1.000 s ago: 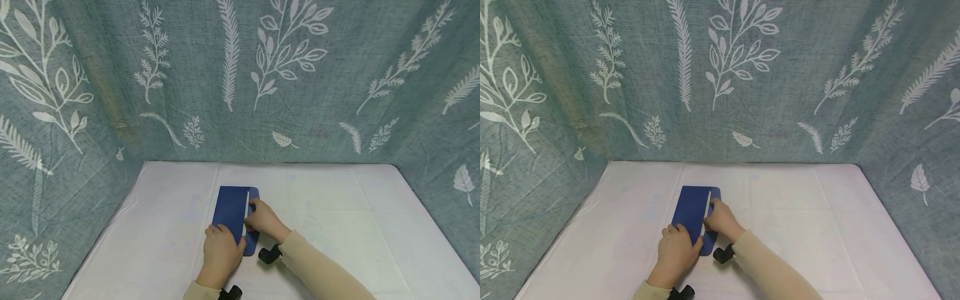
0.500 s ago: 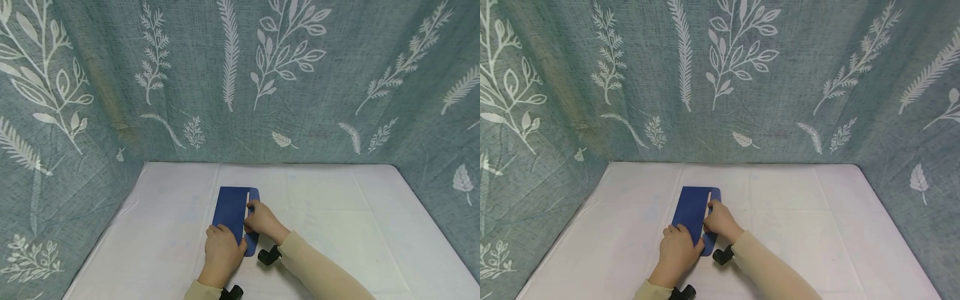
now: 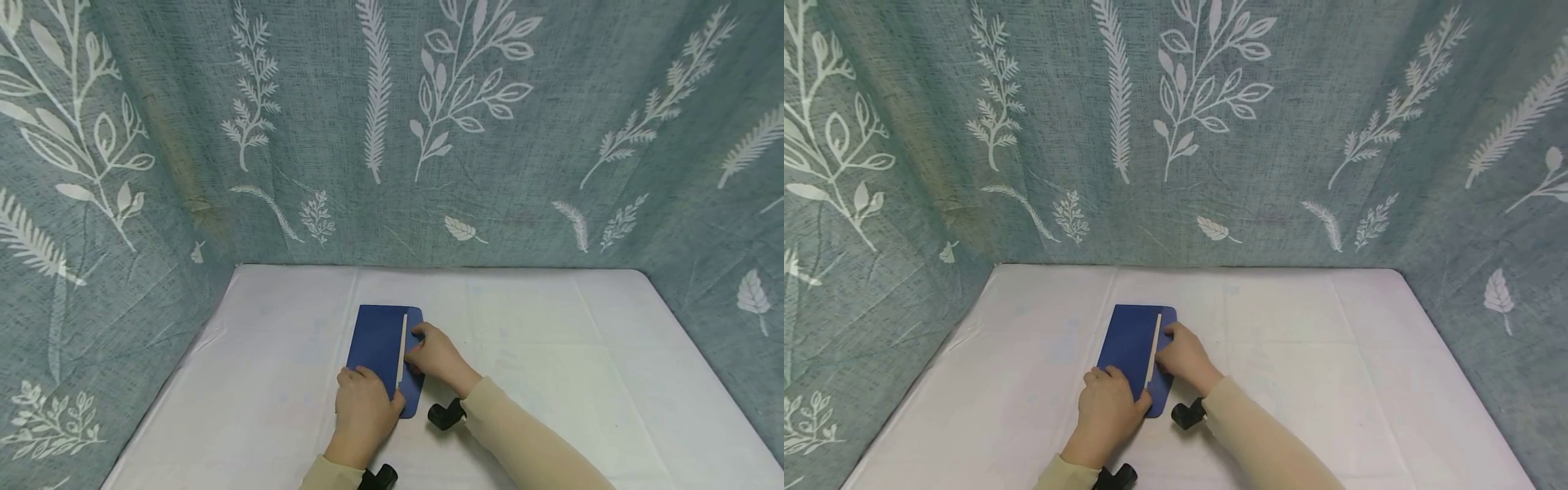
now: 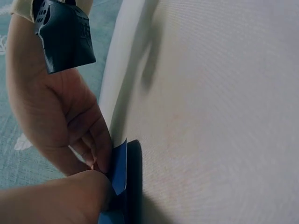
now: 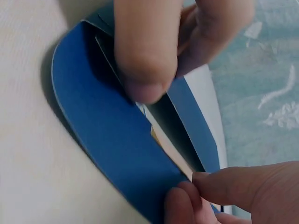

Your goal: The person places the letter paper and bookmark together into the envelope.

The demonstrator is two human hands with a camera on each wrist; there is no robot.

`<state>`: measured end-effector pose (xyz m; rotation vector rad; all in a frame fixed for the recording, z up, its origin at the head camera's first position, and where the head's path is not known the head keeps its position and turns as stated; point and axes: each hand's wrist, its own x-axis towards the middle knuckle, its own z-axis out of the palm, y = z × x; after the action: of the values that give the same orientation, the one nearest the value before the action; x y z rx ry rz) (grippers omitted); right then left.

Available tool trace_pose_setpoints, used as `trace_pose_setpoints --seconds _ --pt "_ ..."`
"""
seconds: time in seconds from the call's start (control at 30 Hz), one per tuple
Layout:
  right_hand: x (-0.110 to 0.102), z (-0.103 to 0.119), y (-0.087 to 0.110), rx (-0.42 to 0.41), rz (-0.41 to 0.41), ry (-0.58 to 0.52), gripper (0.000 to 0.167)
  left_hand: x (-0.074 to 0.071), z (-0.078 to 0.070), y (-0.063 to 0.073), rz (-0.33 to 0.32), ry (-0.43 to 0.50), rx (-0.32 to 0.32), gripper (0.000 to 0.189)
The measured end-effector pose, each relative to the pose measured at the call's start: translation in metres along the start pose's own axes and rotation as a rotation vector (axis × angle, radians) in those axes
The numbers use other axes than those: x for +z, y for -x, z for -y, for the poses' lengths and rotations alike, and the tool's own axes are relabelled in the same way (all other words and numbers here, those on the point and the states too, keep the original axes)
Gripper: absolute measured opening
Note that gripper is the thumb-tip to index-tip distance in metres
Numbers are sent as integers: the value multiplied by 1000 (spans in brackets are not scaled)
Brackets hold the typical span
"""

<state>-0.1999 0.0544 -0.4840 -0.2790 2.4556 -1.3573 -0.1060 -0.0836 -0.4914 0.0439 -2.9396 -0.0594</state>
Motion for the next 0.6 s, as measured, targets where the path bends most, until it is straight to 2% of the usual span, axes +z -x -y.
trace_pose_setpoints --seconds 0.2,0.4,0.6 --pt "-5 -6 -1 26 18 -64 64 -1 0 -1 9 -20 17 83" --pt "-6 -7 -2 -6 -12 -4 62 -1 0 -3 -22 -43 39 84" --pt "-3 -9 -3 6 -14 -40 61 -2 -1 -2 28 -40 23 85"
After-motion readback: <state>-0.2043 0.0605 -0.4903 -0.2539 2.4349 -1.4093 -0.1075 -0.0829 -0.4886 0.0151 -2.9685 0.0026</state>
